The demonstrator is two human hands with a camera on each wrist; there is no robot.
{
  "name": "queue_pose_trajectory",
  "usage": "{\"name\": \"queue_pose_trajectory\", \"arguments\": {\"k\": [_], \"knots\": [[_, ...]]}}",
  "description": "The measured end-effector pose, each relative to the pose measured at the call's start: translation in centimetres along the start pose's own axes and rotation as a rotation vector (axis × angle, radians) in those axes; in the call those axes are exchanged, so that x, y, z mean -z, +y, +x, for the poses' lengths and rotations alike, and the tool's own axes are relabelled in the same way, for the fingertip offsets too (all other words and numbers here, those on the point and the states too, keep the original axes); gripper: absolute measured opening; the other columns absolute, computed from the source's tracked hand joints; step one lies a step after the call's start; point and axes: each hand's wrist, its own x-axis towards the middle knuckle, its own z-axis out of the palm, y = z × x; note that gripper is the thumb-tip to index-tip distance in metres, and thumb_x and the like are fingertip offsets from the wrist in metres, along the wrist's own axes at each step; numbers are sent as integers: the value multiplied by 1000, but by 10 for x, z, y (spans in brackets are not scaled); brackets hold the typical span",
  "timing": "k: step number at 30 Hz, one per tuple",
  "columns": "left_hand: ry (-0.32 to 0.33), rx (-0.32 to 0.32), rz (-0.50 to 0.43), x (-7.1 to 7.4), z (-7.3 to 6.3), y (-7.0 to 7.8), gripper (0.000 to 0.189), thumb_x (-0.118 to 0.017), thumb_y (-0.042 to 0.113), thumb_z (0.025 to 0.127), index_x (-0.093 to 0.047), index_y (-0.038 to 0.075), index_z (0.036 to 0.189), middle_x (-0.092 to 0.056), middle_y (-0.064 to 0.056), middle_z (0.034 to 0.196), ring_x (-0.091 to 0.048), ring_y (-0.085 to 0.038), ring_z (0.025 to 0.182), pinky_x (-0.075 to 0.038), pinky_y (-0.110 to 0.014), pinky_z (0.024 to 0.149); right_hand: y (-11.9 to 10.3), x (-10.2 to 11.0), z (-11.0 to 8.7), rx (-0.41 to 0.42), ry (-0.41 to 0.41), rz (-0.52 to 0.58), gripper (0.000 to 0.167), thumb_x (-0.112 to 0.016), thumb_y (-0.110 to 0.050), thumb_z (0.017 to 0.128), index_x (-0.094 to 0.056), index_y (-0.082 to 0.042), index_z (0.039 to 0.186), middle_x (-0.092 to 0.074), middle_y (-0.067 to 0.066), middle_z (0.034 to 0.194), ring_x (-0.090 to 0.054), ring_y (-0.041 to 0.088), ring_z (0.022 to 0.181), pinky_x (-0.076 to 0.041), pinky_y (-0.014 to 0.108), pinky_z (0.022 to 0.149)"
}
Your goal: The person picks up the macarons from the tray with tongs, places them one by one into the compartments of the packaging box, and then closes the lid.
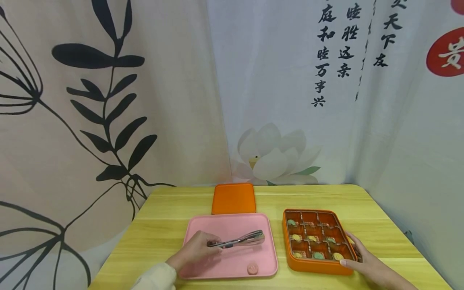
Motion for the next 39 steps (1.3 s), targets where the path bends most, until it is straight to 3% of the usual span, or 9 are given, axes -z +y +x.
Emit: {"name": "queue_pose_trajectory", "arguments": {"k": [12, 20, 26, 33, 39], "knots": [[-1, 31, -13, -7, 32, 21, 5, -76, 20, 87, -77, 15, 88, -55, 12, 63, -41, -1, 56, -32, -18, 49, -2, -1, 0, -9, 4, -7, 89, -54, -27, 102, 14, -3, 155, -1, 47, 149, -7, 65, 134, -34, 69, 95], [21, 43, -25, -20, 65, 34, 4, -77, 22, 88, -76, 19, 86, -53, 11, 63, -41, -4, 56, -33, -21, 50, -2, -1, -2, 4, 5, -4, 88, -54, -26, 103, 14, -3, 155, -3, 47, 148, -9, 65, 134, -34, 69, 95], [10, 62, -74, -31, 91, 51, 6, -76, 21, 89, -78, 15, 91, -53, 7, 59, -37, -6, 51, -31, -22, 47, -2, -1, -2, 14, -2, -2, 88, -53, -25, 103, 14, -4, 155, -1, 45, 150, -6, 65, 134, -33, 70, 95], [34, 41, -68, -47, 117, 71, 11, -78, 18, 87, -79, 15, 97, -56, 9, 61, -39, -5, 51, -32, -21, 47, 2, 1, -1, 17, 1, -15, 88, -53, -25, 103, 14, -4, 155, 0, 46, 150, -6, 65, 134, -33, 70, 96], [21, 5, -81, -60, 134, 79, 4, -76, 18, 88, -76, 14, 89, -55, 4, 60, -43, -5, 49, -37, -20, 46, 3, 2, -1, 28, -3, 1, 88, -54, -24, 102, 14, -4, 155, -2, 46, 149, -9, 65, 134, -34, 69, 95]]}}
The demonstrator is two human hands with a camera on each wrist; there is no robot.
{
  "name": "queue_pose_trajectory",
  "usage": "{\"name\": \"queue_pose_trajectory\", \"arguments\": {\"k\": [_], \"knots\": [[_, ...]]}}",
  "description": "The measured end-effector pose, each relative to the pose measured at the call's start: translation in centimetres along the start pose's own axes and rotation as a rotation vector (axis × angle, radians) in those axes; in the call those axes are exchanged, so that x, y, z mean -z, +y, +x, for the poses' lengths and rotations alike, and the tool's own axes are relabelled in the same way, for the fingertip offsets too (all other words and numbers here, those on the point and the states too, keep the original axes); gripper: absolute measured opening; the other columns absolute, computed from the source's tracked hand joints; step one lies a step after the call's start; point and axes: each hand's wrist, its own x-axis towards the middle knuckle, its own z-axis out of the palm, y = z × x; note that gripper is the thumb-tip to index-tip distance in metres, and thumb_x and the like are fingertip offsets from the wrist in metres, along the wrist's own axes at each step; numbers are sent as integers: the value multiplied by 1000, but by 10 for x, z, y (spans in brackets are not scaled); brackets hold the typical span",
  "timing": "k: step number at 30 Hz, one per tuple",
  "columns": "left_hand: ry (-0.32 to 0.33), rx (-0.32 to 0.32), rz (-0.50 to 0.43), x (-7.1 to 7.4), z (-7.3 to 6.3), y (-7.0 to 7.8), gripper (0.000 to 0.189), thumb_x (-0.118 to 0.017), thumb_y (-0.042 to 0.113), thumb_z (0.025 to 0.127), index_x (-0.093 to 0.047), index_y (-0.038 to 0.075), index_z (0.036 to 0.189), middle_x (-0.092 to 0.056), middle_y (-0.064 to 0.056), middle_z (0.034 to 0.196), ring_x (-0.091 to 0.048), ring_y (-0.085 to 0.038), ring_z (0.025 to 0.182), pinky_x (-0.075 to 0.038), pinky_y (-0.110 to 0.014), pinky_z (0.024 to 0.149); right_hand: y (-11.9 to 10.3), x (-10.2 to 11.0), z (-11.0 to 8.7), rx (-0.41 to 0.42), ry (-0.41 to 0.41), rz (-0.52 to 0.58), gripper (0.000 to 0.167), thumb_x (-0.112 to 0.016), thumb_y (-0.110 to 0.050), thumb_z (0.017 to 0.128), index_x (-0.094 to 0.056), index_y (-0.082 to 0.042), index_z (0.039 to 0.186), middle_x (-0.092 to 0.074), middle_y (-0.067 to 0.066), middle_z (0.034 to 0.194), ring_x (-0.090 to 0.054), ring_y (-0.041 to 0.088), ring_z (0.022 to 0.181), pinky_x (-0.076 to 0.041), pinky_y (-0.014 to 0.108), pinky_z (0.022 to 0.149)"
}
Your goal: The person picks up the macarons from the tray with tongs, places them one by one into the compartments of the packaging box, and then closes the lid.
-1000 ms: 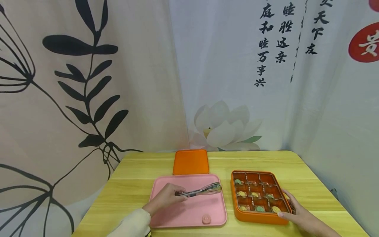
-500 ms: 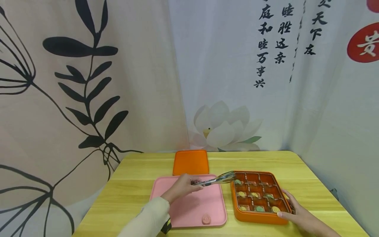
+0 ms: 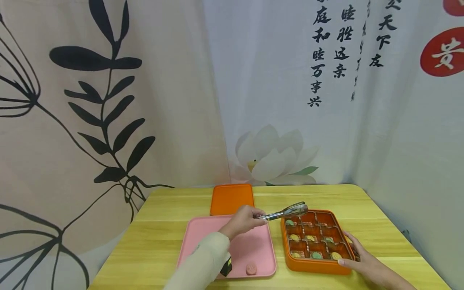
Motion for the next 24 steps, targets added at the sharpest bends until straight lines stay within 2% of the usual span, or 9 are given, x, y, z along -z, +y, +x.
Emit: {"name": "queue_pose_trajectory", "arguments": {"k": [5, 9, 14, 19, 22, 24], "knots": [[-6, 6, -22, -11, 10, 3, 5, -75, 18, 90, -76, 13, 91, -61, -10, 64, -42, -6, 47, -36, -21, 43, -1, -2, 1, -3, -5, 13, 90, -55, -24, 102, 15, -3, 155, 0, 47, 148, -6, 66, 134, -31, 72, 96], [-3, 23, -4, -17, 15, 3, 5, -75, 18, 90, -77, 14, 90, -57, -2, 58, -39, -6, 45, -33, -21, 42, -2, -2, 1, -23, -5, 4, 89, -54, -27, 102, 14, -4, 155, 6, 42, 151, 3, 66, 134, -25, 76, 97], [4, 34, 32, -20, 17, 3, 5, -76, 18, 89, -76, 14, 90, -48, 9, 55, -35, -5, 45, -29, -21, 42, -3, -3, 0, -12, 6, -6, 88, -53, -27, 103, 13, -5, 155, 1, 44, 150, -4, 65, 134, -30, 72, 96], [13, 29, 41, -16, 17, 3, 4, -77, 18, 88, -76, 14, 89, -47, 9, 56, -35, -5, 47, -29, -21, 43, -3, -2, 0, -15, 5, -5, 87, -53, -27, 103, 14, -6, 156, 2, 44, 151, -2, 65, 135, -29, 73, 96], [14, 23, 40, -13, 16, 2, 6, -77, 18, 88, -76, 13, 91, -52, 8, 59, -37, -5, 48, -31, -22, 45, -2, -1, 0, -13, 2, -10, 88, -52, -27, 103, 15, -5, 155, 6, 43, 151, 2, 66, 134, -27, 75, 96], [16, 25, 34, -11, 16, 2, 10, -78, 19, 87, -76, 13, 94, -57, 8, 63, -39, -5, 50, -34, -22, 47, -1, 0, 0, -7, 2, -10, 88, -53, -27, 103, 14, -5, 155, 4, 44, 151, 0, 66, 134, -28, 74, 96]]}}
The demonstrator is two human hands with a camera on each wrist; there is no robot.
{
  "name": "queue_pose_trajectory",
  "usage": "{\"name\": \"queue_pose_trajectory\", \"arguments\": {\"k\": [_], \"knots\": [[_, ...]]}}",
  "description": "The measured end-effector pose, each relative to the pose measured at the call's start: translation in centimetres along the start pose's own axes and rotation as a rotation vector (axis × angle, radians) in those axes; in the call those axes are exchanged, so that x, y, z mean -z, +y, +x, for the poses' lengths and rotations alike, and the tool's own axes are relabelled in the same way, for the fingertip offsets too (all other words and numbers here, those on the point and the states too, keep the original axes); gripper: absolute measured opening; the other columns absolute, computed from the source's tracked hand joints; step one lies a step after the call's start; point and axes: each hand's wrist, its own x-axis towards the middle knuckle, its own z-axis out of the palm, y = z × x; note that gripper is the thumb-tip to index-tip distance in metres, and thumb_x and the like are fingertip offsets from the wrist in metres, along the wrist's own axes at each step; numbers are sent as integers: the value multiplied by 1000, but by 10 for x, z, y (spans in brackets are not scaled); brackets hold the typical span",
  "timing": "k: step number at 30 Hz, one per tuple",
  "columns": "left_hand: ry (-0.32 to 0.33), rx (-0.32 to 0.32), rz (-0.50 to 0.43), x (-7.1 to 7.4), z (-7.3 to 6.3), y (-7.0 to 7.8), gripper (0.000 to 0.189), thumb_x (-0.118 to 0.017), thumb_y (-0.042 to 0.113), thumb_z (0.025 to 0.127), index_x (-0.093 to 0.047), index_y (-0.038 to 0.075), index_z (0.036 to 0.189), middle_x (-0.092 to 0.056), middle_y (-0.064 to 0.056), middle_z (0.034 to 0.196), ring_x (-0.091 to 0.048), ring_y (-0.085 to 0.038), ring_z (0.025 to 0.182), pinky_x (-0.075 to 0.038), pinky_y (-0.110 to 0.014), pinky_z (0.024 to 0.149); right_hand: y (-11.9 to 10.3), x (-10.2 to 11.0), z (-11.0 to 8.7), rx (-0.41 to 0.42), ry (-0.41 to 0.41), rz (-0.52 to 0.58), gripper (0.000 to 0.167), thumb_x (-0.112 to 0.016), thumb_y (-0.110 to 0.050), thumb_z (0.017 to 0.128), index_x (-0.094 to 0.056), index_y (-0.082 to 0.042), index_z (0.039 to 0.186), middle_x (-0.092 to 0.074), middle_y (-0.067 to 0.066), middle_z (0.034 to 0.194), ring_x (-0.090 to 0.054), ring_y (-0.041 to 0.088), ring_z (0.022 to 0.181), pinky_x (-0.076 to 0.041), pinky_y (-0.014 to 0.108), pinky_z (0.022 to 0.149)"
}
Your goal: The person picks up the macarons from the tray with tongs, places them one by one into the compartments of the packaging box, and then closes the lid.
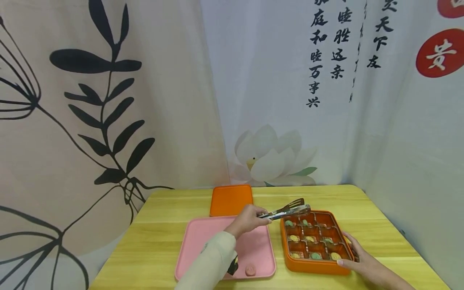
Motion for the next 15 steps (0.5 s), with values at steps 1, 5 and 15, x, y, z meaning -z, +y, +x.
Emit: {"name": "queue_pose_trajectory", "arguments": {"k": [1, 5, 15], "knots": [[4, 0, -8, 1, 0, 0, 12, -79, 19, 86, -77, 12, 95, -59, 7, 66, -41, -6, 51, -35, -22, 48, 0, 0, 0, 6, -3, 0, 89, -53, -27, 103, 15, -4, 155, 4, 45, 150, 0, 66, 133, -28, 74, 96], [26, -1, -13, 4, -2, 0, 19, -81, 21, 84, -77, 11, 99, -64, 7, 73, -45, -6, 55, -40, -22, 52, 1, 0, -1, 2, -5, 3, 90, -54, -28, 103, 16, -5, 155, 4, 43, 151, 0, 66, 134, -28, 74, 96], [28, 7, -10, 15, -8, -5, 22, -82, 22, 81, -77, 11, 101, -60, 7, 69, -43, -7, 57, -38, -22, 52, 1, 0, 0, -15, -10, 21, 89, -53, -27, 103, 16, -5, 155, 5, 44, 150, 3, 66, 133, -27, 75, 96]]}}
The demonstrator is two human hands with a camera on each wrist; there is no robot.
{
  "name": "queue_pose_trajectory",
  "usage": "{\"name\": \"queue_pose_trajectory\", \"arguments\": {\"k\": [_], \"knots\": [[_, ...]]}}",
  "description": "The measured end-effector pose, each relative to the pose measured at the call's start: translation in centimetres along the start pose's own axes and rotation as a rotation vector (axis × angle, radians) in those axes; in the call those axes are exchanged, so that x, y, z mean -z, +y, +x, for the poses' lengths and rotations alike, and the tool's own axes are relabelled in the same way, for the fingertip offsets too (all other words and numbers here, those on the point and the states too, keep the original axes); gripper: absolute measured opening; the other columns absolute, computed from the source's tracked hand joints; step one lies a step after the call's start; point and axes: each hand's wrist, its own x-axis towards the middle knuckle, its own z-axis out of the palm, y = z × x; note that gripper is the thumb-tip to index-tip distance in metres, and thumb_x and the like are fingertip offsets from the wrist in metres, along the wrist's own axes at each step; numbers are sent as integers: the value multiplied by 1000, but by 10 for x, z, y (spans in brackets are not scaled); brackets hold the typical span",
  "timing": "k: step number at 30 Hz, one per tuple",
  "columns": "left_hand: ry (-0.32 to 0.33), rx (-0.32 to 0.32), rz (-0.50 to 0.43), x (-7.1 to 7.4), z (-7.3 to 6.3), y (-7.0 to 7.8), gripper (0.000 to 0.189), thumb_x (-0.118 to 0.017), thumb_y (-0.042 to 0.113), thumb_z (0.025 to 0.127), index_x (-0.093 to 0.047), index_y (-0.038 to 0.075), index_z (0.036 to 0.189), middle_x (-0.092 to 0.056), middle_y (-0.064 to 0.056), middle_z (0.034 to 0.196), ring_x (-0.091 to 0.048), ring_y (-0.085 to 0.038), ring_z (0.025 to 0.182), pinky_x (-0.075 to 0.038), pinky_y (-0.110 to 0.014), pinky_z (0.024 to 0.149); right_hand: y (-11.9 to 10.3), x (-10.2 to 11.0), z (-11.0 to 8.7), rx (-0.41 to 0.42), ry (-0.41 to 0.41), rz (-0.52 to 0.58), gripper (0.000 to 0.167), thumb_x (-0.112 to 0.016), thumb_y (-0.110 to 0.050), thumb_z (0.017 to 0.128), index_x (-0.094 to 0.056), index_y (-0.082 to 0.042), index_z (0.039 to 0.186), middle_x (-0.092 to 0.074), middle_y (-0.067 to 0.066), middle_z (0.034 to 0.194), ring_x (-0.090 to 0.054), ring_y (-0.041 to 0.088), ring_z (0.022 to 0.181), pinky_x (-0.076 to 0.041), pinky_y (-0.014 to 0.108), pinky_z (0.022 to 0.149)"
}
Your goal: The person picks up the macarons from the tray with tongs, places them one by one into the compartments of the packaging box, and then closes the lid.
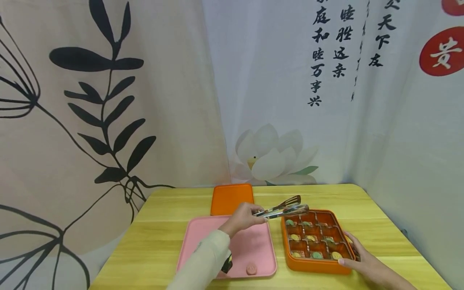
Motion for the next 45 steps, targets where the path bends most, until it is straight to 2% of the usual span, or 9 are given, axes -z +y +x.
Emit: {"name": "queue_pose_trajectory", "arguments": {"k": [7, 12, 20, 22, 27, 32, 38, 45], "knots": [[-7, 19, 4, 13, -10, -4, 17, -84, 22, 80, -77, 15, 95, -62, 7, 72, -47, -7, 61, -39, -22, 54, 0, 0, 0, 4, -1, 5, 88, -53, -26, 103, 16, -4, 155, -1, 46, 149, -8, 66, 133, -33, 71, 95], [-18, 31, 27, 24, -22, -9, 19, -83, 23, 81, -77, 14, 97, -65, 6, 76, -49, -9, 63, -41, -23, 54, 0, 0, -1, 13, -6, 1, 89, -53, -26, 103, 16, -5, 155, 0, 46, 149, -8, 66, 133, -33, 71, 94], [-27, 19, 29, 38, -41, -23, 23, -83, 24, 81, -78, 15, 101, -66, 8, 77, -47, -8, 61, -39, -23, 53, -1, 1, -3, -23, -16, -11, 90, -52, -30, 104, 19, -6, 154, 16, 37, 153, 4, 68, 132, -23, 79, 94], [-28, 27, 29, 41, -47, -27, 23, -83, 23, 81, -78, 15, 102, -66, 7, 76, -47, -8, 60, -39, -23, 53, -1, 1, -3, -23, -12, -13, 90, -51, -30, 104, 18, -5, 154, 15, 37, 153, 4, 68, 132, -23, 79, 94], [-43, 56, 16, 51, -64, -34, 19, -83, 23, 81, -78, 20, 99, -63, 6, 73, -47, -9, 61, -39, -24, 53, -1, 1, -1, -21, -13, 2, 89, -51, -28, 104, 18, -5, 154, 11, 39, 153, 3, 67, 133, -27, 76, 94], [-45, 27, 56, 62, -82, -43, 21, -83, 23, 81, -74, 23, 100, -59, 7, 71, -47, -7, 62, -40, -23, 56, -1, 1, 1, -38, -6, -12, 90, -52, -30, 103, 17, -5, 155, 13, 38, 153, 4, 67, 133, -25, 77, 95], [-30, -5, 78, 75, -106, -54, 26, -86, 23, 77, -70, 21, 98, -58, 9, 71, -47, -3, 63, -42, -22, 58, -4, 1, 1, -48, -4, -29, 91, -52, -32, 103, 17, -5, 155, 15, 38, 153, 5, 67, 132, -21, 79, 96], [-76, -10, 41, 86, -138, -63, 26, -86, 19, 76, -70, 17, 97, -57, 8, 71, -46, -2, 62, -41, -20, 56, -6, 1, 2, -50, 0, -39, 89, -51, -31, 104, 16, -4, 155, 10, 40, 152, 4, 66, 133, -24, 77, 95]]}}
